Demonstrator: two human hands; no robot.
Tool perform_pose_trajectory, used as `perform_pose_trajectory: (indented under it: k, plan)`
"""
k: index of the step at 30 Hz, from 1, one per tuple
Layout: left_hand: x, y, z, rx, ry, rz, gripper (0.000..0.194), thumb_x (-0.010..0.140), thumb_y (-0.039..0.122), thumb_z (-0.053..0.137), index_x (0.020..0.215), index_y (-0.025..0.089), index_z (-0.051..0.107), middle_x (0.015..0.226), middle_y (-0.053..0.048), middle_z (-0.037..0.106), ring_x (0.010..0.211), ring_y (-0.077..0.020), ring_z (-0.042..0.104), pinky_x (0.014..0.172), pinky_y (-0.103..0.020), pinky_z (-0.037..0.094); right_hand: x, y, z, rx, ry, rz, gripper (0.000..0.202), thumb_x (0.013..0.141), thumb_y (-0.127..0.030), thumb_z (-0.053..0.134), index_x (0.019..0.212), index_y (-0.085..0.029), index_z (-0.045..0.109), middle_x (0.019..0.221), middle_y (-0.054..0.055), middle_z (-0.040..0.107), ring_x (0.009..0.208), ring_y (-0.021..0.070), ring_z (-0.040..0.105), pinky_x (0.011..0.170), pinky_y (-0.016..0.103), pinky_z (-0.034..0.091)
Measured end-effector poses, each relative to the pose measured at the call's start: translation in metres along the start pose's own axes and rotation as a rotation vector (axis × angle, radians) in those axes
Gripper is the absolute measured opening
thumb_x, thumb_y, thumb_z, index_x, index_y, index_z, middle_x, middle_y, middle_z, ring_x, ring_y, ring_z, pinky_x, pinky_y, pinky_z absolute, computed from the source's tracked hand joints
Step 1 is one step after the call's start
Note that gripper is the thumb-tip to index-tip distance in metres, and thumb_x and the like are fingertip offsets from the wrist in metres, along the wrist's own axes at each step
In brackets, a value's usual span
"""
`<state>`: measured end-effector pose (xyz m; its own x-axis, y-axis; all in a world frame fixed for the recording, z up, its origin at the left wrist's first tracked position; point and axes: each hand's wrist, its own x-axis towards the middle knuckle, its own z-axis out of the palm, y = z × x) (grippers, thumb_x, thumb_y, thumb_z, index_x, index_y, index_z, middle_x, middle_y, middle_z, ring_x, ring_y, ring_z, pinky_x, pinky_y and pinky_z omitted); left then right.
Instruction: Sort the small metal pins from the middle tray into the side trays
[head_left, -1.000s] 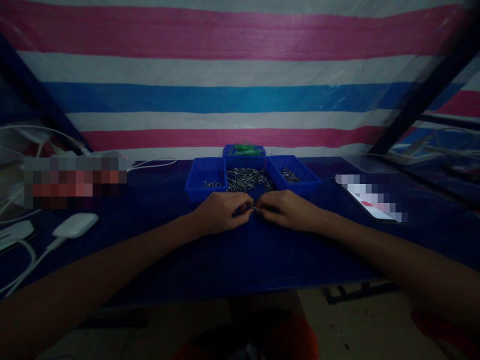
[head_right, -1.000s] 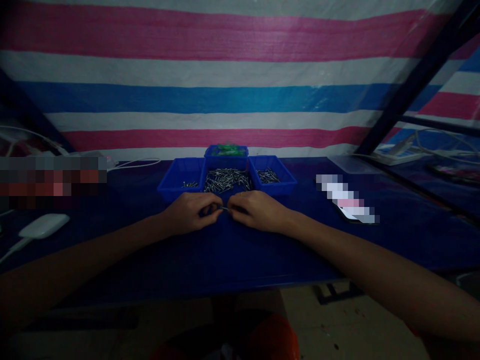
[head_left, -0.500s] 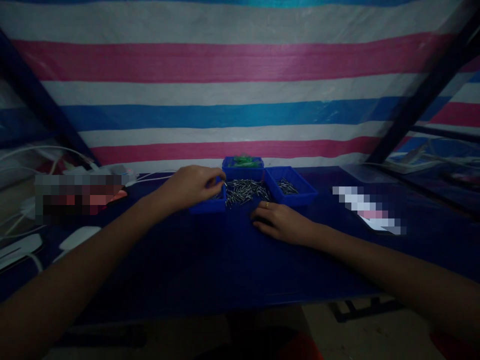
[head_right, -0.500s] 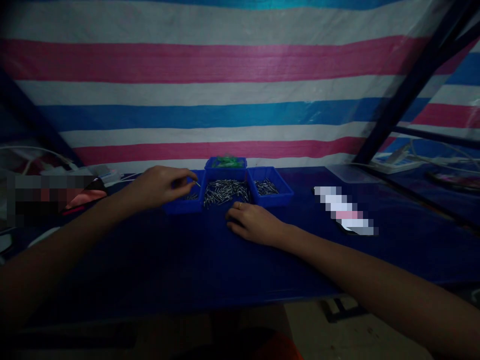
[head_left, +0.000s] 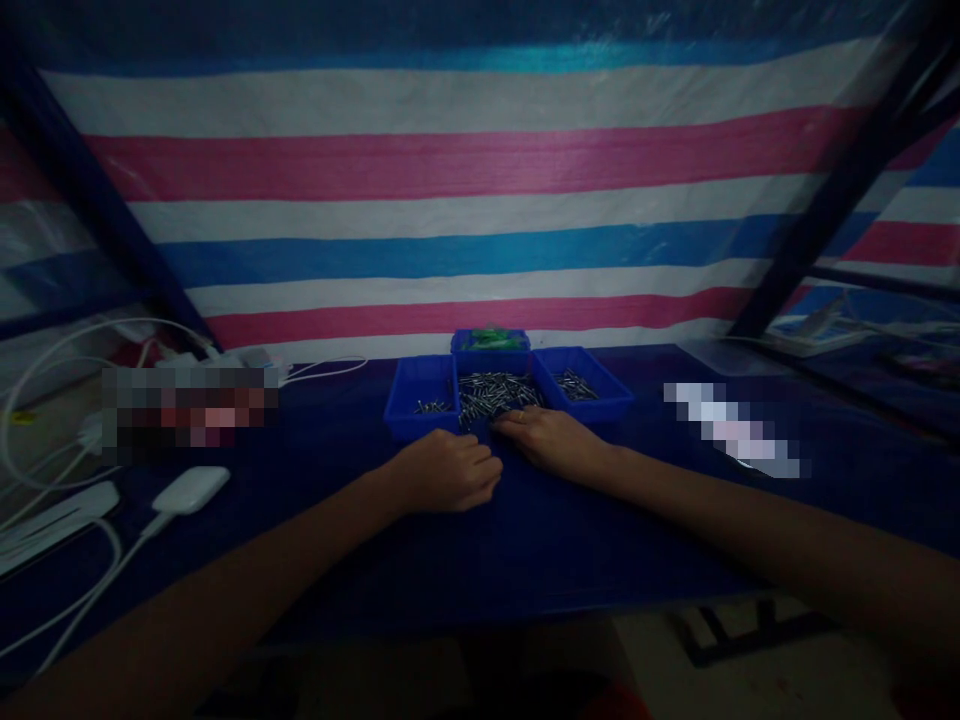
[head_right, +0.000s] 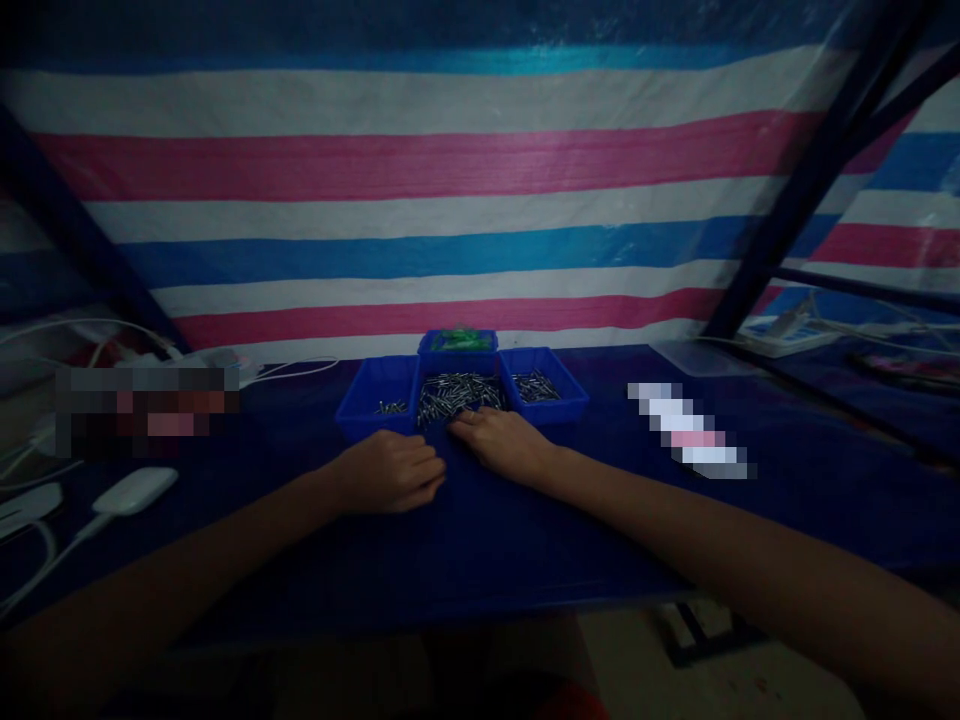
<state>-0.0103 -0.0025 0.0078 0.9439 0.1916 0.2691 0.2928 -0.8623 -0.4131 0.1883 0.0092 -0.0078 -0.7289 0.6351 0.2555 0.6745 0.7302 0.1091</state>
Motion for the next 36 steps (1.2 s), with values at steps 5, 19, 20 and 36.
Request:
perform_pose_trajectory:
  k: [5,19,20,36]
  plan:
    - [0.0,0.0,0.012,-0.047,-0.11,-0.136,0.021,0.085,0.026,0.039,0.073,0.017,0.053,0.064,0.0,0.059,0.058,-0.0132,0.056,0.05,-0.023,0.038,-0.003,-0.001,-0.002,-0.021,0.017,0.022,0.031,0.085,-0.015,0.041,0.115,-0.017,0.05,0.104,0.009,0.055,0.089,0.0179,0.055,0.073,0.03,0.046]
    - [0.001,-0.005,0.013,-0.09,-0.102,-0.131,0.023,0.087,0.029,0.037,0.076,0.017,0.053,0.069,0.0,0.061,0.061,-0.0117,0.058,0.052,-0.022,0.037,-0.011,0.013,-0.013,0.151,-0.097,-0.035,0.029,0.085,-0.012,0.038,0.105,-0.019,0.058,0.095,0.007,0.059,0.08,0.0136,0.057,0.071,0.026,0.042]
    - [0.001,-0.005,0.012,-0.091,-0.104,-0.134,0.023,0.087,0.029,0.037,0.075,0.017,0.053,0.069,0.0,0.061,0.061,-0.0116,0.058,0.052,-0.022,0.037,-0.011,0.013,-0.015,0.152,-0.104,-0.039,0.03,0.085,-0.011,0.038,0.106,-0.018,0.058,0.095,0.007,0.059,0.078,0.0134,0.057,0.07,0.026,0.042]
    - [0.002,-0.003,0.009,-0.049,-0.043,-0.198,0.024,0.087,0.029,0.037,0.083,0.016,0.057,0.074,-0.001,0.06,0.063,-0.0114,0.057,0.053,-0.022,0.039,-0.015,0.005,-0.034,0.299,-0.055,-0.1,0.019,0.082,-0.015,0.042,0.098,-0.015,0.053,0.087,0.005,0.054,0.077,0.0133,0.052,0.071,0.026,0.041]
